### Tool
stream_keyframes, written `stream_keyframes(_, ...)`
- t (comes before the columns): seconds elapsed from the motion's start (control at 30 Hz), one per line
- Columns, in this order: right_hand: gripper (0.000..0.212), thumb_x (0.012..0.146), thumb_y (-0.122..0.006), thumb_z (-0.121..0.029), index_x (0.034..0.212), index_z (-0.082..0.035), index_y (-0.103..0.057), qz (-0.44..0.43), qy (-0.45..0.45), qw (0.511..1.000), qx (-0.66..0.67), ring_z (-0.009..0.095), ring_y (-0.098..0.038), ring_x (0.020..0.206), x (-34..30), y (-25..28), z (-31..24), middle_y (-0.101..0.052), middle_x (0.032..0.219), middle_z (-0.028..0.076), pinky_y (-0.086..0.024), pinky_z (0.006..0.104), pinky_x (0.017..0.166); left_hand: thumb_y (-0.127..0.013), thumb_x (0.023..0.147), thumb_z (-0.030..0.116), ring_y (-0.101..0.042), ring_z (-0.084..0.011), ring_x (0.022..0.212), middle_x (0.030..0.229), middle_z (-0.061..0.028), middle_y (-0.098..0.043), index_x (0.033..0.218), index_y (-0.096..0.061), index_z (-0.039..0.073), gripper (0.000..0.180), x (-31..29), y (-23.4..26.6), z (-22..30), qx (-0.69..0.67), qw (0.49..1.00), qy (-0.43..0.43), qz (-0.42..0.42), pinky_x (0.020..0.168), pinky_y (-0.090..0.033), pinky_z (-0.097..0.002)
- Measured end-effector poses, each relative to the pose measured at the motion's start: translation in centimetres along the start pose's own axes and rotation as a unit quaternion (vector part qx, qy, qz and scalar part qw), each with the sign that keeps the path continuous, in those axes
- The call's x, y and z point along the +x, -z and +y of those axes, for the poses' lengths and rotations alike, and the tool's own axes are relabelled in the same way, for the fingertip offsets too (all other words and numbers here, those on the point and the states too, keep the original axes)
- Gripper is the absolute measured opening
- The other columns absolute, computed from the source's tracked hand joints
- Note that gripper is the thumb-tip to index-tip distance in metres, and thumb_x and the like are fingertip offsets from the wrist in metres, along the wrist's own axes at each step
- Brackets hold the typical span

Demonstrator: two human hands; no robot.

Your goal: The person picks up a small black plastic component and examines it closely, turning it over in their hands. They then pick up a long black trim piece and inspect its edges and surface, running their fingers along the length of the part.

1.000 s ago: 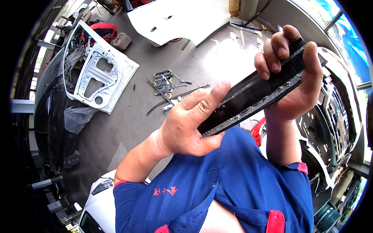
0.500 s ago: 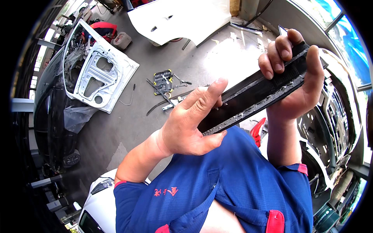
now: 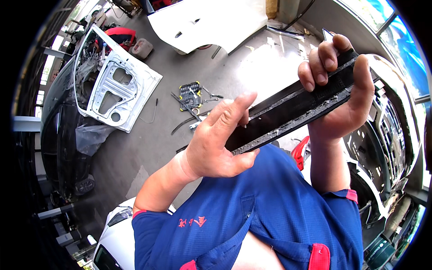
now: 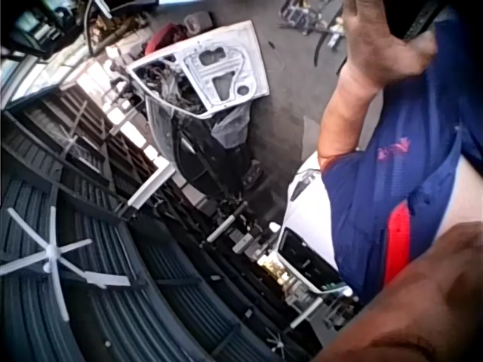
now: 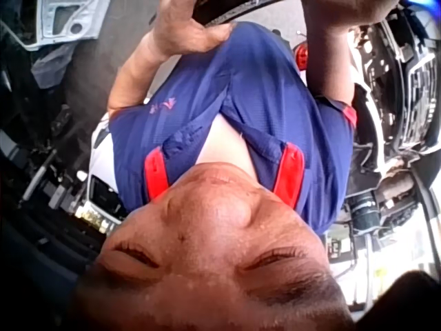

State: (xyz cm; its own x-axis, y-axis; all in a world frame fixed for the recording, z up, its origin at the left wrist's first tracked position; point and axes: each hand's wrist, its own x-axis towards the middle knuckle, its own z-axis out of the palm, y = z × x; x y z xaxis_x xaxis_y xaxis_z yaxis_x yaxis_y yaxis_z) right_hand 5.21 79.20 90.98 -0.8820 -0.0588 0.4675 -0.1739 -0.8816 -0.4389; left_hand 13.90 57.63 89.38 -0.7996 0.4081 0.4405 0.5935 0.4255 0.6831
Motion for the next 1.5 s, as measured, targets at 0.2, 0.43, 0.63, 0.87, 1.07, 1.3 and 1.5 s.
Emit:
stream_keyframes(0.2,0.052,0.108,-0.045,-0.038,0.133,0.006,-0.052,-0.05,-0.005,0.998,0.034,0.014,-0.044,0.076,0.1,0.2,-0.3,-0.047,0.093,0.006,-0.041,0.0287,0.066,-0.079,0.064,0.01,-0.062,-0.0199,0.081,0.1,-0.0104,-0.062,0.153,-0.044,-0.003,0.097,0.3,-0.4,-0.8,-0.006,0.996,-0.08,0.04,0.078,-0.055,-0.0322)
stream_keyframes(0.43,0.052,0.108,-0.045,-0.038,0.133,0.007,-0.052,-0.033,-0.018,0.999,0.014,0.013,-0.044,0.076,0.0,-0.7,-0.2,-0.047,0.094,0.005,-0.041,0.0275,0.065,-0.075,0.064,0.009,-0.064,-0.0192,0.081,0.097,-0.0107,-0.065,0.152,-0.049,-0.003,0.093,0.3,0.1,0.1,0.025,0.997,-0.074,0.018,0.077,-0.055,-0.0311)
stream_keyframes(0.63,0.046,0.108,-0.05,-0.039,0.127,0.002,-0.057,-0.002,-0.012,1.0,-0.006,0.012,-0.044,0.072,-0.4,-0.6,0.2,-0.05,0.09,0.004,-0.042,0.0283,0.062,-0.074,0.063,0.007,-0.062,-0.0199,0.078,0.096,-0.0101,-0.063,0.153,-0.047,-0.003,0.095,-0.1,-0.2,-0.2,0.015,0.996,-0.082,0.014,0.076,-0.055,-0.0309)
stream_keyframes(0.87,0.05,0.108,-0.045,-0.037,0.131,0.006,-0.052,-0.028,-0.002,0.999,0.021,0.014,-0.043,0.076,-0.2,-0.1,-0.2,-0.046,0.093,0.006,-0.041,0.029,0.066,-0.079,0.064,0.006,-0.062,-0.0193,0.083,0.104,-0.0111,-0.063,0.159,-0.037,-0.001,0.104,-0.4,-0.3,-0.2,-0.014,0.997,-0.055,0.046,0.078,-0.055,-0.0317)
stream_keyframes(1.07,0.051,0.108,-0.045,-0.038,0.131,0.007,-0.052,-0.045,0.005,0.999,0.011,0.014,-0.044,0.076,-0.3,-0.2,-0.5,-0.047,0.093,0.006,-0.041,0.0289,0.066,-0.078,0.063,0.009,-0.064,-0.019,0.081,0.096,-0.0105,-0.065,0.156,-0.044,-0.002,0.099,0.0,-0.4,0.1,0.005,0.997,-0.071,0.043,0.076,-0.055,-0.0301)
stream_keyframes(1.3,0.052,0.108,-0.046,-0.038,0.131,0.008,-0.052,-0.046,0.0,0.999,0.019,0.014,-0.044,0.075,-0.4,-0.1,-0.4,-0.047,0.093,0.006,-0.041,0.0287,0.065,-0.074,0.067,0.005,-0.068,-0.0271,0.082,0.1,-0.0152,-0.068,0.153,-0.048,0.0,0.09,0.1,-0.2,0.8,0.0,0.998,-0.062,0.02,0.078,-0.058,-0.0348)
stream_keyframes(1.5,0.05,0.108,-0.047,-0.039,0.129,0.005,-0.055,-0.035,-0.009,0.999,0.011,0.013,-0.044,0.073,-0.6,-0.5,0.2,-0.049,0.092,0.006,-0.041,0.0284,0.064,-0.073,0.064,0.01,-0.061,-0.0181,0.073,0.089,-0.011,-0.066,0.149,-0.052,-0.006,0.09,-0.4,-0.6,-0.1,0.021,0.995,-0.087,0.046,0.072,-0.056,-0.0319)
